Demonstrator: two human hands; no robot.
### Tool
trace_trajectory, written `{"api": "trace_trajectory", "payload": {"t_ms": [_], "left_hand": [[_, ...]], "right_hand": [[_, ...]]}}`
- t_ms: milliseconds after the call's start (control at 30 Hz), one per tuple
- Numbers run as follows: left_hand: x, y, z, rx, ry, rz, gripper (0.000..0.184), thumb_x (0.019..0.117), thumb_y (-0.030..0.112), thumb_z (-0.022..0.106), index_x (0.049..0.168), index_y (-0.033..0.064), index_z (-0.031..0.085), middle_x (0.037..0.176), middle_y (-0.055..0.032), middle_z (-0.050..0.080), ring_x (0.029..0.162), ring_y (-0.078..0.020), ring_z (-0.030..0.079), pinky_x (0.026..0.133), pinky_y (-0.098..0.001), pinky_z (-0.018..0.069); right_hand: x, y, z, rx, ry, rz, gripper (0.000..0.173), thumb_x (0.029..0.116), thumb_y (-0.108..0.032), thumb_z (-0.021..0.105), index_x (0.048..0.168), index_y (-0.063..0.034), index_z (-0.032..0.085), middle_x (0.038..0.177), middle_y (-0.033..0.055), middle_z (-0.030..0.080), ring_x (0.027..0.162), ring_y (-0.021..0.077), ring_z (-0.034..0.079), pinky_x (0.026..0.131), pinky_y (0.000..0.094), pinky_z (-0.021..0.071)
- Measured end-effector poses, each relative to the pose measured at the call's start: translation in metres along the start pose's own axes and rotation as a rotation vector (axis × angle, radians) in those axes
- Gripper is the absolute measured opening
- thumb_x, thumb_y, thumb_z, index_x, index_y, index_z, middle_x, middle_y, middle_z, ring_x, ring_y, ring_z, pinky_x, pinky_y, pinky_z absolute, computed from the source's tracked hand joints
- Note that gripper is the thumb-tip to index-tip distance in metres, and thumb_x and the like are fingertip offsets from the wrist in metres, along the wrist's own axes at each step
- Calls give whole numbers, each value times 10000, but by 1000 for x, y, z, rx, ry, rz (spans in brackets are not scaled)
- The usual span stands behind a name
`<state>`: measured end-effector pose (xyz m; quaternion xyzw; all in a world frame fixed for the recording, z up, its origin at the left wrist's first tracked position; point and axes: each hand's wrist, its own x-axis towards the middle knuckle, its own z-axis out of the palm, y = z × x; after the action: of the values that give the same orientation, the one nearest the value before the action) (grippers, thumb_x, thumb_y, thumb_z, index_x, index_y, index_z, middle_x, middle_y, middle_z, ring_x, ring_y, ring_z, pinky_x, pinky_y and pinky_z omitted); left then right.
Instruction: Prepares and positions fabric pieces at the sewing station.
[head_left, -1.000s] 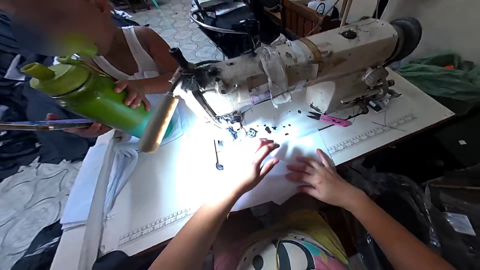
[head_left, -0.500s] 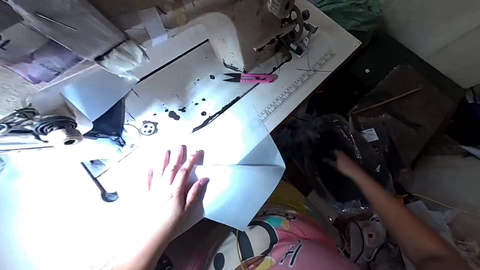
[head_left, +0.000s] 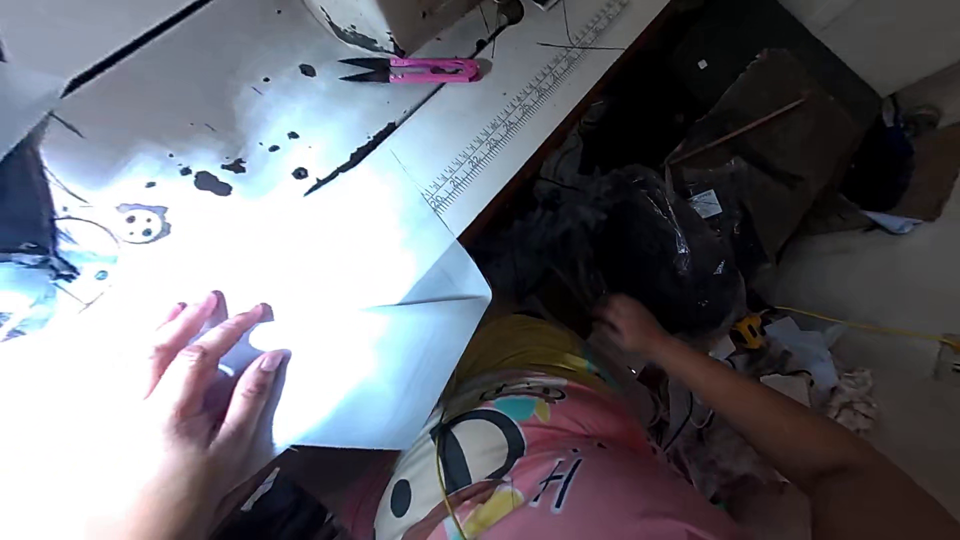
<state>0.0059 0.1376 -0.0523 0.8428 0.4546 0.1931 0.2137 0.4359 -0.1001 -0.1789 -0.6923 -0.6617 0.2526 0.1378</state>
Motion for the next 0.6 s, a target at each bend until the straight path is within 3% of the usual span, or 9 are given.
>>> {"api": "trace_trajectory", "payload": {"t_ms": [67, 167, 233, 400, 500, 600], "left_hand": [[2, 5, 0, -8, 1, 1, 536, 1040, 386, 508, 1326, -53, 623, 1459, -319, 508, 1452, -438, 394, 1190, -499, 321], [1, 7, 3, 8, 33, 12, 550, 1038, 417, 495, 1309, -39, 640, 1446, -309, 528, 1436, -456, 411, 1177, -530, 327], [-2, 0, 5, 18, 54, 28, 555, 1034, 455, 493, 1318, 3, 648, 1467, -286, 518, 1452, -439, 394, 1188, -532, 309], [-4, -8, 8, 37, 78, 50, 538, 1026, 472, 504, 1315, 47, 665, 1447, -258, 552, 1436, -438, 423, 1175, -547, 330], [-5, -5, 8, 30, 65, 36, 546, 1032, 470, 497, 1342, 48, 653, 1469, -250, 538, 1449, -431, 410, 1180, -556, 321], [-5, -2, 5, 38, 52, 10, 548, 1032, 475, 494, 1353, 58, 649, 1485, -223, 533, 1460, -402, 406, 1187, -540, 322]], "right_hand": [[0, -20, 23, 94, -116, -74, 340, 1045, -137, 513, 1326, 0, 648, 1374, 229, 623, 1295, 410, 589, 1086, 543, 467], [22, -15, 31, 34, -294, 272, 478, 1082, -230, 462, 1532, -65, 460, 1626, 169, 377, 1521, 356, 323, 1236, 557, 222], [31, 6, 21, -110, -400, 433, 551, 1064, -218, 497, 1585, -88, 371, 1675, 161, 272, 1558, 354, 221, 1255, 593, 96], [9, 63, -6, -205, -203, 370, 464, 1034, -68, 464, 1491, -107, 531, 1590, 168, 435, 1477, 394, 388, 1218, 625, 187], [8, 66, -29, -187, -239, 455, 585, 974, 83, 438, 1486, -175, 554, 1587, 240, 399, 1478, 460, 347, 1221, 630, 183], [11, 67, -33, -196, -244, 507, 550, 963, 111, 446, 1391, -168, 650, 1601, 251, 370, 1491, 466, 315, 1225, 619, 180]]}}
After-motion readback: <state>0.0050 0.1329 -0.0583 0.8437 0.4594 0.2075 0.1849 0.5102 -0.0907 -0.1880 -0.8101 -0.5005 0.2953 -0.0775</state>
